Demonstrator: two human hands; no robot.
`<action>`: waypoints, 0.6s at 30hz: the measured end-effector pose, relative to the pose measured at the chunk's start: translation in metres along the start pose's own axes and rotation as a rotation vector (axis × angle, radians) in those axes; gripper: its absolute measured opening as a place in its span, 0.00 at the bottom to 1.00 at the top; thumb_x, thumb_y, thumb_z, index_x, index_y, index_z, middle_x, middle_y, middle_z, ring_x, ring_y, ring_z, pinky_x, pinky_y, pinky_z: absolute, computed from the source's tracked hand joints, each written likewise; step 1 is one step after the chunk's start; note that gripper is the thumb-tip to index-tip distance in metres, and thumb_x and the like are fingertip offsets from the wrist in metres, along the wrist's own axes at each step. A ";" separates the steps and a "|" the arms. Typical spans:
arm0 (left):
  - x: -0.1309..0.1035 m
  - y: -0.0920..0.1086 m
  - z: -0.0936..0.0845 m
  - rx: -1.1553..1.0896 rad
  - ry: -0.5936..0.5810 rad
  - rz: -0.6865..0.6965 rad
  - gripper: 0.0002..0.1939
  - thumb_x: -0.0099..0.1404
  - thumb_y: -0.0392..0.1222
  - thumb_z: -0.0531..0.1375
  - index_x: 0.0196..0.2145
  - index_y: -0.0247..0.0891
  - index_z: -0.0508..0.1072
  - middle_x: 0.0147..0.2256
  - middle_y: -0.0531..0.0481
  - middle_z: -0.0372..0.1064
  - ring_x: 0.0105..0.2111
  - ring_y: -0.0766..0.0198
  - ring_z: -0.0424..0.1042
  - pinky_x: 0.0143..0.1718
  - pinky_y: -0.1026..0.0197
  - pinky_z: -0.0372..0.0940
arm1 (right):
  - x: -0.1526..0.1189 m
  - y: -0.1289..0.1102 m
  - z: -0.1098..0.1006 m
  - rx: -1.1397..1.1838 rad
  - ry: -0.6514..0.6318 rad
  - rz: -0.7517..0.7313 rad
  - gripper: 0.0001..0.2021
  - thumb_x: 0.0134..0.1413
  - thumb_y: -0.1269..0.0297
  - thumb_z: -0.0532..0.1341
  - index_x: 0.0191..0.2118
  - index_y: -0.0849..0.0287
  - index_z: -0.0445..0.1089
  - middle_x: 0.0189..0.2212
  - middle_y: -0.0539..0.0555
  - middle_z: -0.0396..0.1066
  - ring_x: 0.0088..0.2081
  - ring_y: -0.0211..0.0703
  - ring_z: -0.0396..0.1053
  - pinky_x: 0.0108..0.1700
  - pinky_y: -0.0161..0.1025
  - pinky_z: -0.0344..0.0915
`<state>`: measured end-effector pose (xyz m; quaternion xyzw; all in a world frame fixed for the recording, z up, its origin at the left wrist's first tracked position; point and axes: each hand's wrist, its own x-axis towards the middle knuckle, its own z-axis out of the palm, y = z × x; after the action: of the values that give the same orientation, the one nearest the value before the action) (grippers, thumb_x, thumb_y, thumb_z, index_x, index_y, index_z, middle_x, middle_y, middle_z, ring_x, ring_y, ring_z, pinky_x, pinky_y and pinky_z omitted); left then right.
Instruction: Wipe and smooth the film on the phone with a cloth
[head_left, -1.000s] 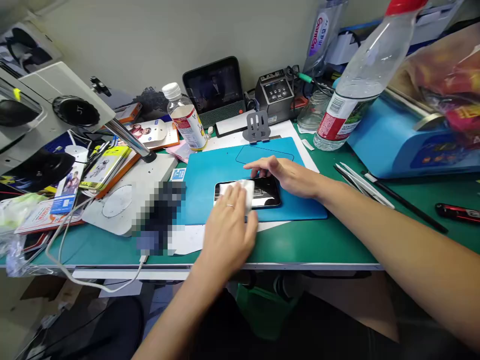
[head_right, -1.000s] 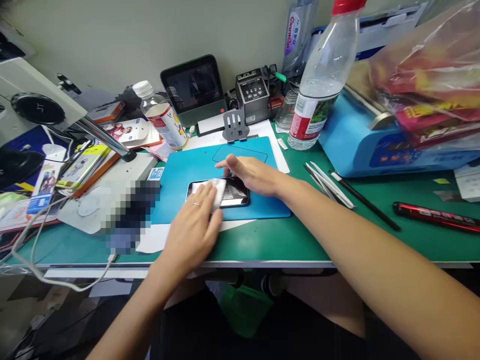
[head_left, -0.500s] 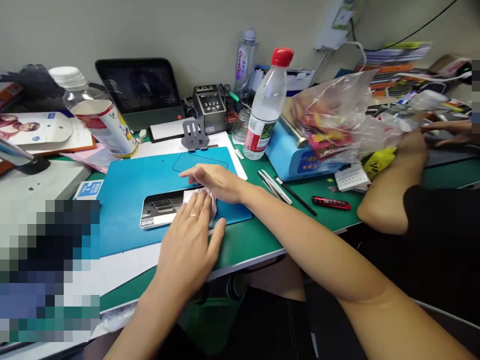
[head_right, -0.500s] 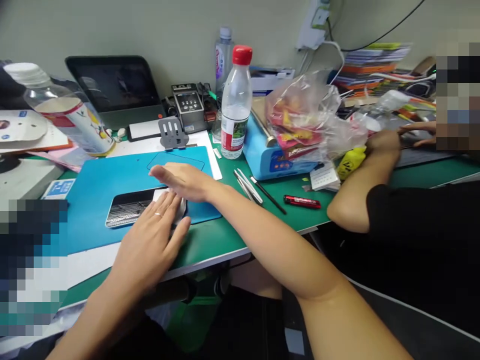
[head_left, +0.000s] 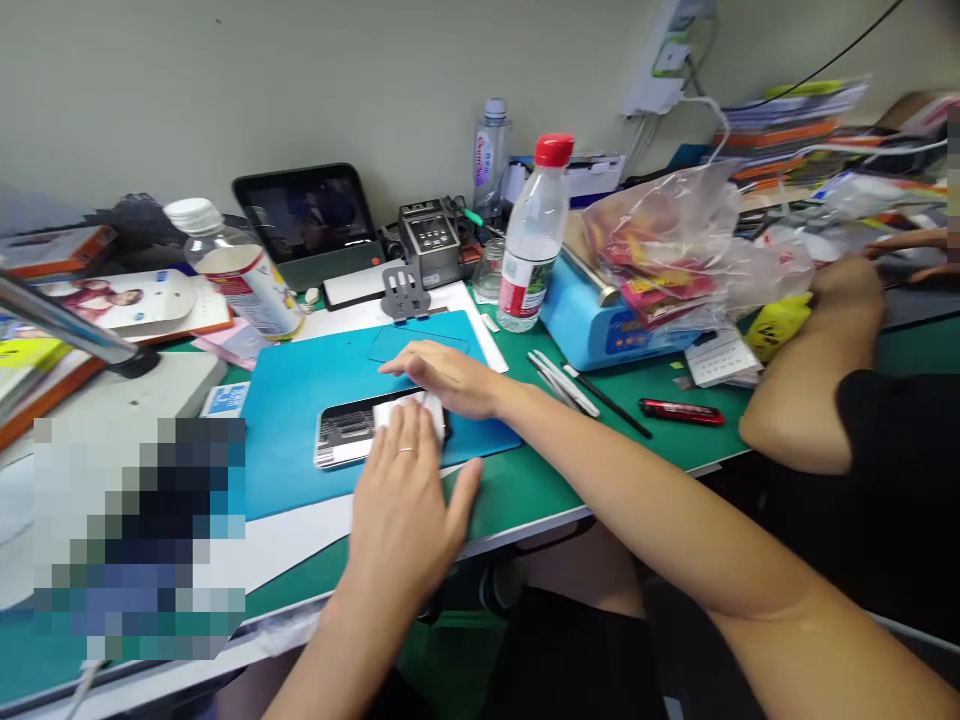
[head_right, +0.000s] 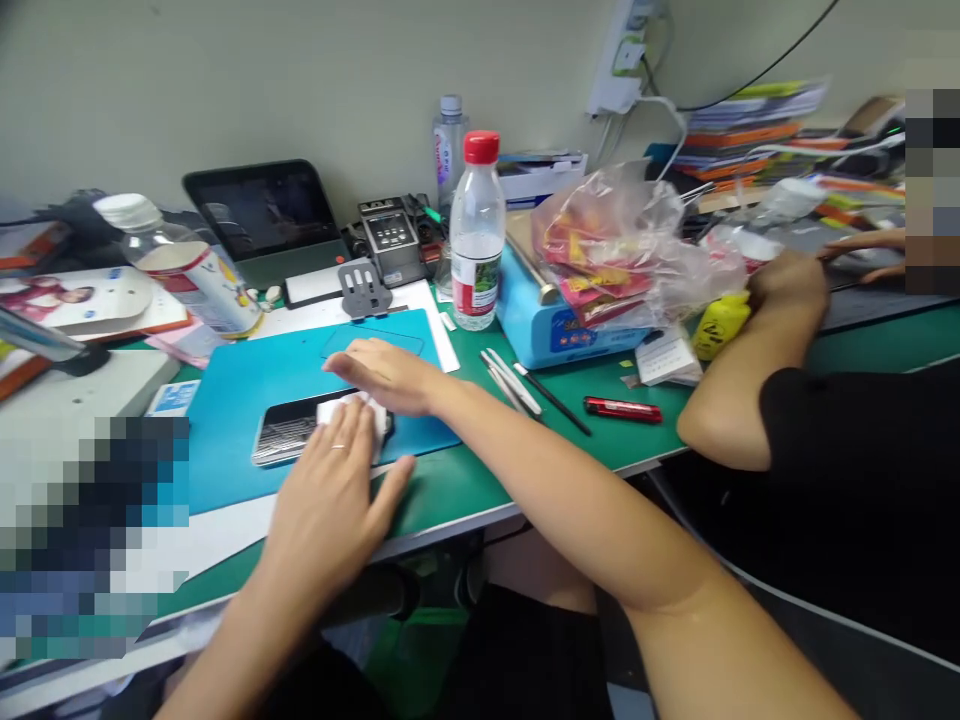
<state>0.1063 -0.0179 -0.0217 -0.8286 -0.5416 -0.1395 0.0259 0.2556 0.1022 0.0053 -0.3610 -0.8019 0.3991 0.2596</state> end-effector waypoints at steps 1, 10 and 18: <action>0.002 0.002 -0.002 0.001 -0.019 0.002 0.39 0.78 0.59 0.45 0.67 0.18 0.61 0.68 0.25 0.58 0.70 0.39 0.57 0.69 0.40 0.56 | 0.000 0.000 0.000 -0.019 0.002 -0.039 0.50 0.53 0.21 0.35 0.45 0.58 0.78 0.48 0.62 0.74 0.54 0.57 0.68 0.60 0.54 0.60; -0.032 -0.070 -0.029 0.137 -0.119 -0.092 0.36 0.79 0.58 0.45 0.70 0.25 0.58 0.71 0.32 0.53 0.72 0.45 0.53 0.70 0.41 0.56 | 0.007 0.014 -0.001 -0.094 0.025 -0.139 0.49 0.57 0.24 0.34 0.49 0.57 0.79 0.47 0.62 0.76 0.52 0.58 0.70 0.57 0.56 0.62; -0.013 -0.012 -0.018 -0.006 -0.111 -0.012 0.44 0.77 0.66 0.44 0.69 0.21 0.60 0.70 0.30 0.55 0.71 0.41 0.52 0.70 0.41 0.56 | 0.007 0.012 0.001 -0.061 0.020 -0.118 0.49 0.56 0.23 0.35 0.52 0.55 0.78 0.50 0.62 0.76 0.55 0.58 0.70 0.60 0.56 0.62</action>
<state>0.0866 -0.0283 -0.0091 -0.8318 -0.5468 -0.0951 -0.0076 0.2548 0.1126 -0.0047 -0.3248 -0.8310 0.3548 0.2795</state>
